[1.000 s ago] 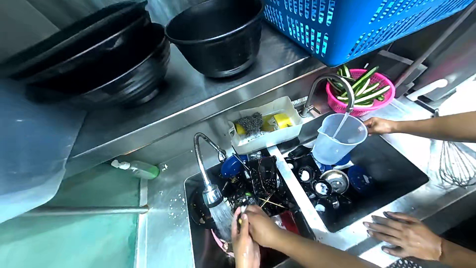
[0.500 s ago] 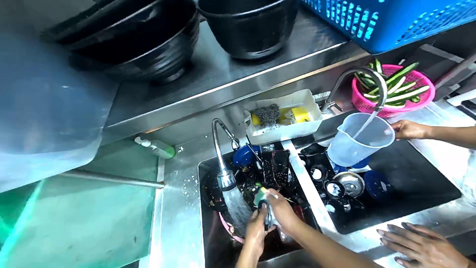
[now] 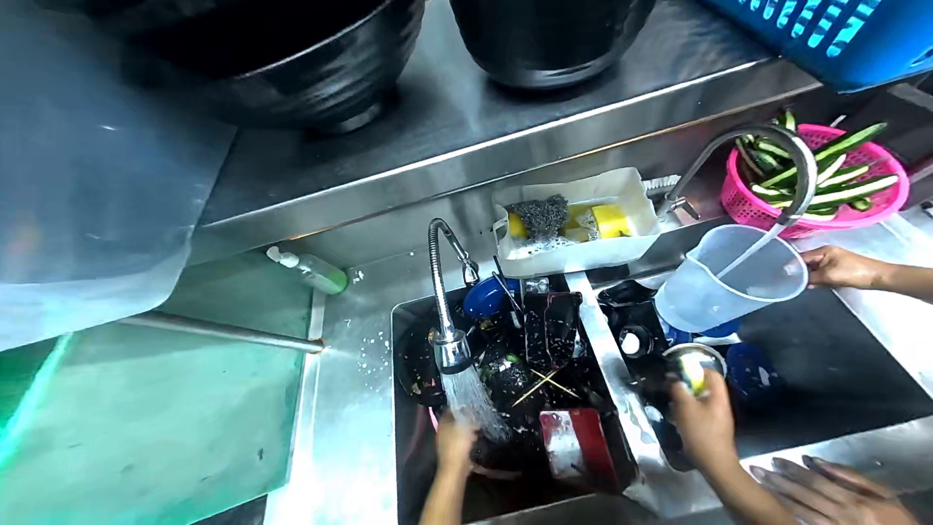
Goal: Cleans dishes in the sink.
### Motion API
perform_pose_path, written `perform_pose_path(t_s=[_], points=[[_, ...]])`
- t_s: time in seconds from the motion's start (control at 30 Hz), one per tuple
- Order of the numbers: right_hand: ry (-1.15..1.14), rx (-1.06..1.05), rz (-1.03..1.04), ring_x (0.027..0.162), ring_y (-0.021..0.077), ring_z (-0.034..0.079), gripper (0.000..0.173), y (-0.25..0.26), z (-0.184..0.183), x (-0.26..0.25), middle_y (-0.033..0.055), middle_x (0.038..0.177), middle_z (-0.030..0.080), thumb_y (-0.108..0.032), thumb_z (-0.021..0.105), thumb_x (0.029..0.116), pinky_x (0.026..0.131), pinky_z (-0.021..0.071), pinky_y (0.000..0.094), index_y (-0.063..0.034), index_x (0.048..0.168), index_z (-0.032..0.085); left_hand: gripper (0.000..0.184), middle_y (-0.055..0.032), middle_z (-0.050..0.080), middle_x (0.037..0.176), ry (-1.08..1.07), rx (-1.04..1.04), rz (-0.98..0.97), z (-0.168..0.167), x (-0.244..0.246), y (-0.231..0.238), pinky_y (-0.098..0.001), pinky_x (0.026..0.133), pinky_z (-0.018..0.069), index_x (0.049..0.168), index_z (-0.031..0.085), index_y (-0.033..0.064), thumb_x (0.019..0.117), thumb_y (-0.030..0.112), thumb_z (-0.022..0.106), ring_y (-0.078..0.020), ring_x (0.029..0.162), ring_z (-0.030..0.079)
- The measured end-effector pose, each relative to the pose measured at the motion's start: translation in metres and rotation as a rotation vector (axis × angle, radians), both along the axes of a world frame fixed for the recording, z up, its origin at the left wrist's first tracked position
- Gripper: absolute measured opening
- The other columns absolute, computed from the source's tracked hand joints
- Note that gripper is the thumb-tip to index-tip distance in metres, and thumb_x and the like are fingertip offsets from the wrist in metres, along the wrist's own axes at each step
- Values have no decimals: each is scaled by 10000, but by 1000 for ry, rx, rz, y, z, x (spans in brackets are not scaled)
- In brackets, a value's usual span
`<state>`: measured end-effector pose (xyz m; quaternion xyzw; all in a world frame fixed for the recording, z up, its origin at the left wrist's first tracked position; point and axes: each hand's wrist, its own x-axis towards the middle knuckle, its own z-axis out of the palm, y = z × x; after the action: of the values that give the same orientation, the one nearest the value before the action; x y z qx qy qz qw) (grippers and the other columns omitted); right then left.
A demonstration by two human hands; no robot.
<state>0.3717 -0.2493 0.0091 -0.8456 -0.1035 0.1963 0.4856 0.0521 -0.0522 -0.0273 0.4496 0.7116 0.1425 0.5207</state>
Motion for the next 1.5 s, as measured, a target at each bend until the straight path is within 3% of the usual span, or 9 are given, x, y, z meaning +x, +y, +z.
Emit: perform_pose_path(t_s=[0.27,0.6,0.83,0.9,1.0,1.1,1.17,1.37,1.5], points=[[518,-227,-248,780,266,641,487,-38,-98,47,193,998,635,-359,627,1022,706,566,477,31,1303,547,432,-252,652,1120,216,-141,280,-54,-48,82,-525,765,550,1293,600,-25,1027,315,596,-345,896,650],[244,-265,-14,882,318,656,451,-40,-50,37,228,1105,640,-197,652,978,763,555,552,-22,1371,519,388,-294,521,1409,-73,70,299,8,12,35,-424,1077,440,1423,444,-112,1092,90,441,-315,1264,538],[230,-156,67,812,285,663,409,-22,-25,27,186,1036,655,-191,652,964,702,571,522,-30,1326,550,320,-147,594,1120,-267,-183,525,17,16,34,-382,846,496,1309,519,-5,1118,192,355,-194,930,568],[219,-156,109,804,278,667,401,-15,-20,19,183,1024,659,-192,659,958,702,576,510,-27,1310,562,378,-229,606,872,-302,351,471,-69,9,18,-310,551,493,1143,563,-143,1097,207,427,-196,678,574],[184,-192,226,865,297,669,425,-16,-14,10,193,1062,664,-208,665,954,759,567,532,-29,1327,566,472,-228,616,1311,-289,-63,388,-73,-6,48,-454,980,516,1397,515,-30,1112,337,429,-282,1141,618],[135,-246,328,933,305,675,434,-22,-9,3,203,1109,670,-217,664,959,829,556,545,-28,1338,567,412,-304,651,1114,-229,306,395,-80,10,37,-385,717,567,1245,561,-147,1098,222,455,-287,902,653],[128,-250,342,949,308,678,427,-24,-7,0,209,1113,673,-206,668,955,841,556,541,-15,1325,574,374,-208,603,1296,-346,-33,480,-38,5,43,-411,947,501,1374,504,-49,1117,202,405,-236,1083,596],[130,-181,401,803,257,686,430,7,4,-20,159,1039,685,-237,654,962,715,591,490,-48,1339,569,463,-104,588,884,-581,-45,747,-40,-34,-3,-335,561,550,1357,409,97,926,-36,512,-173,653,603],[74,-53,609,861,218,681,439,47,16,-67,128,1079,683,-329,622,975,760,591,455,-62,1322,597,781,-193,597,1216,-745,-29,791,22,-51,-49,-423,693,596,1515,348,154,800,-150,423,-274,848,666]])
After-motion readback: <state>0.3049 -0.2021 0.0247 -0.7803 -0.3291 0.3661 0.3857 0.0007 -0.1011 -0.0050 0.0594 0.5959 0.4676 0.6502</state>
